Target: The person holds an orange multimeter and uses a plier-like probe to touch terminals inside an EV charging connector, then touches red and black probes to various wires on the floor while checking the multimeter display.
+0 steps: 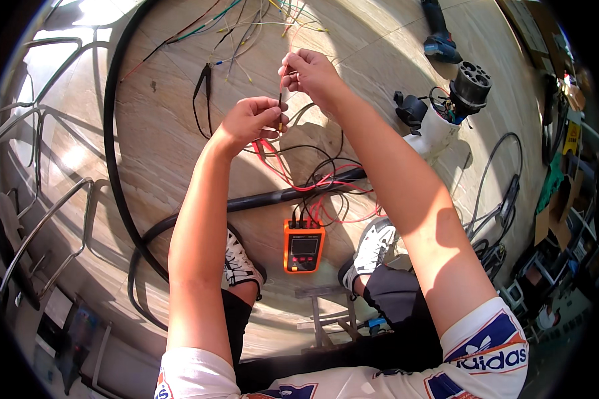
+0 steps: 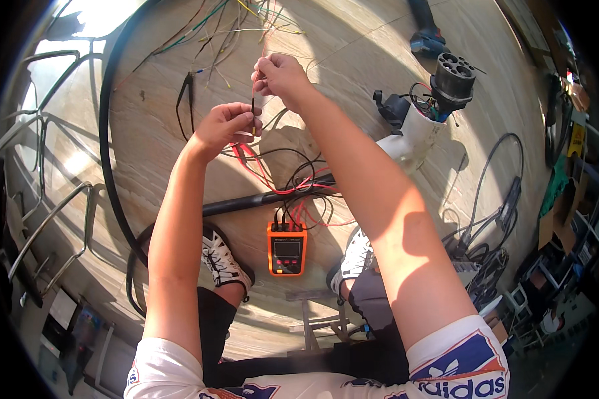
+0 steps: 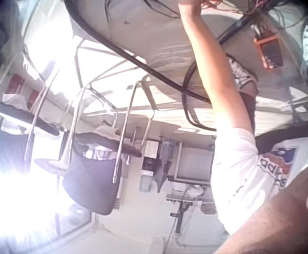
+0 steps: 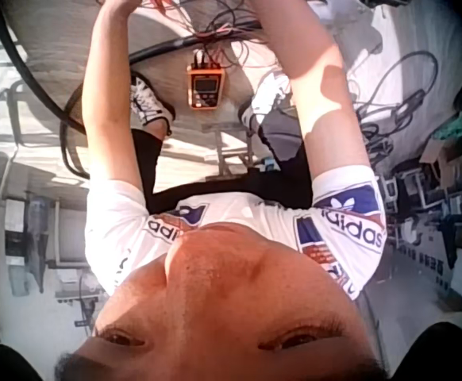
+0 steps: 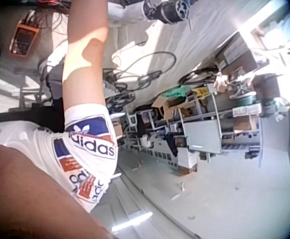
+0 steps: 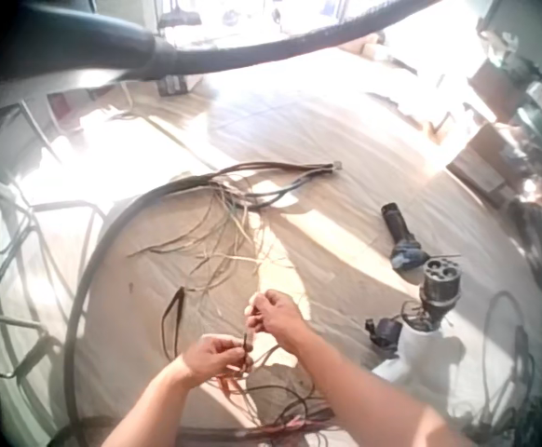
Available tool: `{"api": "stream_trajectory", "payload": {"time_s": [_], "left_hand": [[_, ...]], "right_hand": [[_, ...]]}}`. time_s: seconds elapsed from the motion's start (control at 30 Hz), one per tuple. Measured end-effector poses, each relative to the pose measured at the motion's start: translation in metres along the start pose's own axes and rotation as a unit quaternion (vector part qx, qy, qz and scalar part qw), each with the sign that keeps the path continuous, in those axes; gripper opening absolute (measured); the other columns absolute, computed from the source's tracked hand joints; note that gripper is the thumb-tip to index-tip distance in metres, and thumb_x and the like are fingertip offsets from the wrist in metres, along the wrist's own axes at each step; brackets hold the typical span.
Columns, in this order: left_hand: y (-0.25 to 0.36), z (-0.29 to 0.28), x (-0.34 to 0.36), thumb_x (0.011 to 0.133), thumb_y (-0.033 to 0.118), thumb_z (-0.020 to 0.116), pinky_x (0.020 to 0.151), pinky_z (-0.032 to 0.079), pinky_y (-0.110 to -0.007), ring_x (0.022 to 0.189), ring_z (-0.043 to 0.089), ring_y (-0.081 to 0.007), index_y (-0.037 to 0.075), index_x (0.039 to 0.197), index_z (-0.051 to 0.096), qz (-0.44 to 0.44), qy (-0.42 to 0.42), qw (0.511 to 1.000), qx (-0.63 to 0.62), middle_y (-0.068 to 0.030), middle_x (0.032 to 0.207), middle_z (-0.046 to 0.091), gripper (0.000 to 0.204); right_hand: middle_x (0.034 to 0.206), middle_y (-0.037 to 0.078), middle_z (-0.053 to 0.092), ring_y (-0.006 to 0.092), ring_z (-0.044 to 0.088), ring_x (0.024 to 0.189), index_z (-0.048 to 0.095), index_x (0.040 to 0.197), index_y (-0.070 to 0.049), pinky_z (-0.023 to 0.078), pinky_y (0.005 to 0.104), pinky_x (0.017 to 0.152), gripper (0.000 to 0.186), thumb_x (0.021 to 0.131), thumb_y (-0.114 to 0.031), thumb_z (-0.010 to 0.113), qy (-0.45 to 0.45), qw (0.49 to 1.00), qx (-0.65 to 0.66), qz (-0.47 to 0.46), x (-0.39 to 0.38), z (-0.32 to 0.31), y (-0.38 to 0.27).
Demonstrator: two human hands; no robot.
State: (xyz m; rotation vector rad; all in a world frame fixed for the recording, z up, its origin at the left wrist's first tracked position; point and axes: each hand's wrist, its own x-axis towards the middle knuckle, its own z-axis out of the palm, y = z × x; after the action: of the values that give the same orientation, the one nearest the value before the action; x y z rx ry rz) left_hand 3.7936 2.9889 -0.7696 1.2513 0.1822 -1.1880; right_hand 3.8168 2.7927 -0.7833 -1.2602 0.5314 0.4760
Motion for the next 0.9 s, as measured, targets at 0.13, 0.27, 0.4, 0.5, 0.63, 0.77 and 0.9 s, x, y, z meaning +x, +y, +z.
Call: {"api": "stream_trajectory", "payload": {"time_s": [0.13, 0.27, 0.4, 0.5, 0.63, 0.77, 0.9], "left_hand": [[0.004, -0.004, -0.004, 0.098, 0.017, 0.061, 0.068, 0.049, -0.021, 0.076, 0.06, -0.0074, 0.002, 0.113, 0.064, 0.014, 0.012, 1.0, 0.004, -0.0029, 0.094, 0.068, 0.021], [0.005, -0.033, -0.013, 0.099, 0.018, 0.06, 0.057, 0.04, -0.019, 0.063, 0.048, -0.0041, 0.004, 0.111, 0.063, 0.04, 0.087, 0.994, -0.053, -0.0011, 0.09, 0.065, 0.018], [0.013, -0.054, -0.027, 0.101, 0.02, 0.057, 0.057, 0.041, -0.02, 0.063, 0.05, -0.0054, 0.004, 0.113, 0.059, 0.045, 0.128, 0.99, -0.04, -0.0028, 0.091, 0.064, 0.02], [0.001, -0.065, -0.03, 0.1, 0.018, 0.058, 0.062, 0.048, -0.021, 0.068, 0.055, -0.0065, 0.001, 0.114, 0.059, 0.043, 0.137, 0.988, -0.053, -0.004, 0.093, 0.065, 0.021], [-0.011, -0.058, -0.03, 0.099, 0.016, 0.06, 0.069, 0.05, -0.022, 0.073, 0.058, -0.0069, 0.0, 0.114, 0.058, 0.061, 0.168, 0.983, -0.048, -0.0047, 0.097, 0.065, 0.022], [-0.028, -0.061, -0.022, 0.099, 0.013, 0.061, 0.073, 0.052, -0.024, 0.079, 0.059, -0.0079, -0.001, 0.112, 0.059, 0.074, 0.157, 0.979, -0.111, -0.0053, 0.1, 0.065, 0.02], [-0.035, -0.063, -0.014, 0.099, 0.014, 0.061, 0.074, 0.053, -0.025, 0.081, 0.06, -0.0094, 0.001, 0.11, 0.059, 0.075, 0.142, 0.982, -0.098, -0.0047, 0.1, 0.065, 0.017]], "right_hand": [[0.086, 0.009, 0.066, 0.0166, 0.065, 0.071, 0.062, 0.096, -0.002, 0.053, 0.0299, 0.065, 0.021, 0.097, -0.021, 0.053, 0.035, 0.998, -0.044, -0.028, 0.0, 0.003, 0.008], [0.084, 0.013, 0.067, 0.0269, 0.067, 0.073, 0.064, 0.095, -0.004, 0.053, 0.0379, 0.068, 0.013, 0.092, -0.015, 0.058, 0.123, 0.911, -0.339, -0.199, -0.027, 0.011, 0.035], [0.08, 0.013, 0.066, 0.0324, 0.066, 0.078, 0.065, 0.092, -0.007, 0.052, 0.0438, 0.071, 0.013, 0.084, -0.016, 0.064, 0.044, 0.795, -0.511, -0.323, -0.054, 0.02, 0.061], [0.081, 0.011, 0.068, 0.0302, 0.068, 0.085, 0.066, 0.091, -0.007, 0.052, 0.0439, 0.075, 0.018, 0.083, -0.023, 0.068, 0.015, 0.749, -0.613, -0.252, -0.067, 0.055, 0.075], [0.087, 0.014, 0.071, 0.0307, 0.069, 0.085, 0.066, 0.096, -0.004, 0.054, 0.0424, 0.072, 0.028, 0.085, -0.03, 0.07, -0.006, 0.722, -0.681, -0.124, -0.07, 0.086, 0.071], [0.087, 0.015, 0.071, 0.0317, 0.07, 0.086, 0.066, 0.095, -0.003, 0.055, 0.0438, 0.073, 0.032, 0.084, -0.034, 0.069, -0.045, 0.729, -0.681, -0.061, -0.069, 0.087, 0.071], [0.09, 0.018, 0.07, 0.0342, 0.069, 0.088, 0.065, 0.095, -0.001, 0.055, 0.043, 0.074, 0.028, 0.082, -0.025, 0.07, -0.027, 0.75, -0.657, -0.073, -0.075, 0.072, 0.074]]}}
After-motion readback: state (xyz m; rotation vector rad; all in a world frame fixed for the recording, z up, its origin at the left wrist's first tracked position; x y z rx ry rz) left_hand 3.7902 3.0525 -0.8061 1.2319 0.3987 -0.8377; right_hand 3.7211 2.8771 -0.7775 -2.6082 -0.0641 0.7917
